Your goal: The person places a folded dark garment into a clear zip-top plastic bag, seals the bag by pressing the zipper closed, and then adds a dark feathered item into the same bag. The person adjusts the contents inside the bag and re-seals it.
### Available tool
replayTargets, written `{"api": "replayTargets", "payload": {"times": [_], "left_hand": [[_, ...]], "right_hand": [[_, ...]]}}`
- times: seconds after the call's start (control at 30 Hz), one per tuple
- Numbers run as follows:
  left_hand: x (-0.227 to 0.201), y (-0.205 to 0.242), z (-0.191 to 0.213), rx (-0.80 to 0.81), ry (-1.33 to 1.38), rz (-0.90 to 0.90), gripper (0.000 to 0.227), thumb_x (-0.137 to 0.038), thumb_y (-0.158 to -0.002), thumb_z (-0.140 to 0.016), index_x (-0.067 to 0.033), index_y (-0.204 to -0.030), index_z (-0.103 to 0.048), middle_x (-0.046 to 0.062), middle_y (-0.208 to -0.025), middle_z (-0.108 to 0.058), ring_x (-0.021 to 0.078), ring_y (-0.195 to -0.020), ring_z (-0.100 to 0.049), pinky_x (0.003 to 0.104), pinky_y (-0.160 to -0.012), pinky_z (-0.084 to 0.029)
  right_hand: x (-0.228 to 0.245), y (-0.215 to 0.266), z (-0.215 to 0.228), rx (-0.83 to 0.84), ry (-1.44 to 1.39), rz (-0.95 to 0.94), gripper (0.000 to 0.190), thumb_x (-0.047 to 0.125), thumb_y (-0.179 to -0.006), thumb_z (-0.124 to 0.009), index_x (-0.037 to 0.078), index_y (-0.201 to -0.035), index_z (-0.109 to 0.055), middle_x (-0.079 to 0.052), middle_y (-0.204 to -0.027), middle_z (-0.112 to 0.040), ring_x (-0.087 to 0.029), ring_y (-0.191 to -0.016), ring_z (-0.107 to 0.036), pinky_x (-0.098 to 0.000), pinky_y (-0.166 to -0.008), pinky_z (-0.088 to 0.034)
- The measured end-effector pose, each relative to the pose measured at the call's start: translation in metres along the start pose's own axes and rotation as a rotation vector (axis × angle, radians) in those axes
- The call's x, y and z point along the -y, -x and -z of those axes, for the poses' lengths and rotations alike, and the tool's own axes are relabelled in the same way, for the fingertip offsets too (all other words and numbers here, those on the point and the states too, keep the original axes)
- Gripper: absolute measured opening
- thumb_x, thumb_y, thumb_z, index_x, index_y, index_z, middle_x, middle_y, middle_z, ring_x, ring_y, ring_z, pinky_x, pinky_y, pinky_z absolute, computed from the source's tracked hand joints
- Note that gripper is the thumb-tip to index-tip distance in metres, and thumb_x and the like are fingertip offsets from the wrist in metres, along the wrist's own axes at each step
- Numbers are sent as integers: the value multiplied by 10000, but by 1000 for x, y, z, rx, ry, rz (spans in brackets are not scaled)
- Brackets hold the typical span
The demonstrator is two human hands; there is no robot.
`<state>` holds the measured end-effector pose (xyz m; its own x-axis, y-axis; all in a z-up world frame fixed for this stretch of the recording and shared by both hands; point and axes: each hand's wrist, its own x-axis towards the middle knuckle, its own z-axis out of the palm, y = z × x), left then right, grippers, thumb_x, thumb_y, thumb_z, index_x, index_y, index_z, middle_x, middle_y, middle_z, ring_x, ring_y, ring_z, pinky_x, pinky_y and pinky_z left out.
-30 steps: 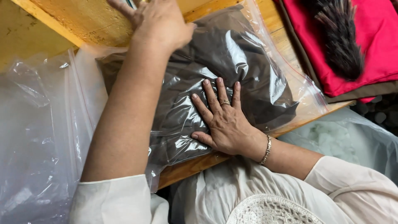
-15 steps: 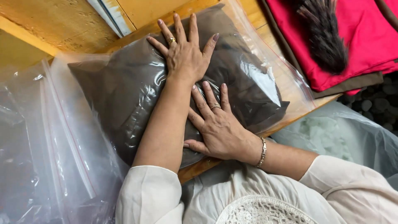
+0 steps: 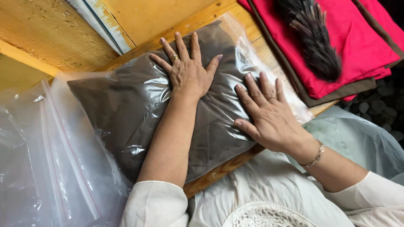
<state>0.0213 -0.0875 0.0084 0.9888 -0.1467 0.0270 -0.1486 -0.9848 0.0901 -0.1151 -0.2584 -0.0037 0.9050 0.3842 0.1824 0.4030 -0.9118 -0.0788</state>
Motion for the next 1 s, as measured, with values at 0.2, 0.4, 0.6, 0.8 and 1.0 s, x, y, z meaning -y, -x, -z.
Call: {"api": "replayTargets", "payload": {"times": [0.2, 0.4, 0.6, 0.8, 1.0], "left_hand": [[-1, -1, -4, -2, 16, -5, 841, -724, -850, -189, -185, -1488, -98, 192, -1537, -49, 493, -1365, 45, 750, -973, 71], [0, -4, 4, 118, 49, 10, 846, -715, -838, -162, -191, -1489, -29, 167, -1549, 6, 471, -1382, 71, 736, -980, 93], [12, -10, 27, 284, 431, 50, 916, -713, -734, -60, -190, -1465, 119, 128, -1572, 83, 388, -1383, 223, 641, -1004, 212], [30, -11, 62, 187, 325, 53, 784, -543, -928, -423, -55, -1479, -152, 198, -1522, 79, 474, -1341, 165, 652, -1060, 31], [7, 4, 117, 122, -12, -13, 777, -502, -874, -543, -27, -1419, -258, 278, -1495, -104, 528, -1338, 15, 715, -1007, 33]], "right_hand": [[-1, 7, -9, -24, -125, -34, 741, 587, -911, -298, 128, -1486, -211, -171, -1545, -156, -376, -1426, -88, -532, -1124, -66], [0, 8, -10, -40, -86, -26, 766, 609, -891, -331, 133, -1482, -228, -162, -1546, -163, -375, -1421, -115, -536, -1117, -76], [0, 8, -14, -49, -55, -21, 784, 622, -890, -317, 106, -1474, -241, -181, -1538, -171, -387, -1416, -116, -542, -1116, -75], [-2, 10, -18, -75, -52, -7, 762, 586, -901, -347, 83, -1466, -256, -195, -1533, -180, -398, -1413, -121, -546, -1120, -84], [-2, 10, -20, -83, -49, -17, 768, 602, -899, -340, 91, -1466, -260, -198, -1527, -194, -403, -1406, -133, -546, -1108, -93]]}}
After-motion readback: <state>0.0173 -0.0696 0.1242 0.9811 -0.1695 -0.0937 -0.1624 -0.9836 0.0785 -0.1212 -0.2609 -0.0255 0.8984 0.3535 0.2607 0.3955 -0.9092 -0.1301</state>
